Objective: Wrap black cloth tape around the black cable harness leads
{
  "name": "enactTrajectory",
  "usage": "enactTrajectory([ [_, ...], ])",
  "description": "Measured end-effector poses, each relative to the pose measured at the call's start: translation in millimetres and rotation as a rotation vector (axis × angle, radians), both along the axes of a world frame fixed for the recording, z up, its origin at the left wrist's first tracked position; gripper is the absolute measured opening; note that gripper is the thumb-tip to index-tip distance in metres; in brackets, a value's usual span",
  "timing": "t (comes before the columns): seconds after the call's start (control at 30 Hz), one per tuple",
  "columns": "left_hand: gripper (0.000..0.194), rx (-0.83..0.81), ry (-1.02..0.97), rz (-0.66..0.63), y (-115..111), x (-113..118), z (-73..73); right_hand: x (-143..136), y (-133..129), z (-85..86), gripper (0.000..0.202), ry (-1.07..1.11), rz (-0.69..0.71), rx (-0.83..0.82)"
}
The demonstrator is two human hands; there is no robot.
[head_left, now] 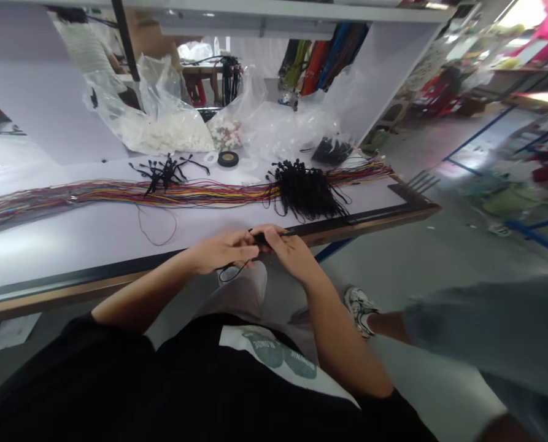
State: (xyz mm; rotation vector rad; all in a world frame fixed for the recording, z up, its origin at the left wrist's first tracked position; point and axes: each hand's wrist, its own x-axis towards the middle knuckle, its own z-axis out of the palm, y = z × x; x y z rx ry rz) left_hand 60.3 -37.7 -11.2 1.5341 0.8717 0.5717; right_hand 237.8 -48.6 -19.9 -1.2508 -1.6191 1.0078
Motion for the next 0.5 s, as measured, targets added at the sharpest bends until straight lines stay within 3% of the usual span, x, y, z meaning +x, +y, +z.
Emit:
enactTrajectory([
  [0.1,0.024,-0.26,-0.241,0.068,-7.3,22.9,-9.2,5.4,-7.2,5.4,0.025,-0.164,-0.017,0.084],
  [0.2,0.025,-0.327,-0.346,0.16,-13.1,37.7,-20.6,15.0,-14.0,3.1,0.022,-0.12,-0.029,0.09],
  [0.37,0.025,-0.281,-0.355,0.131,-22.1,44.1,-23.2,26.6,-21.6,-9.8,0.031,0.224,-0.137,0.04],
  [0.5,0.021,-0.126,-0.205,0.042,-27.8,40.4,-15.3,24.0,-23.4,-4.9,0.032,0.253,-0.143,-0.038],
])
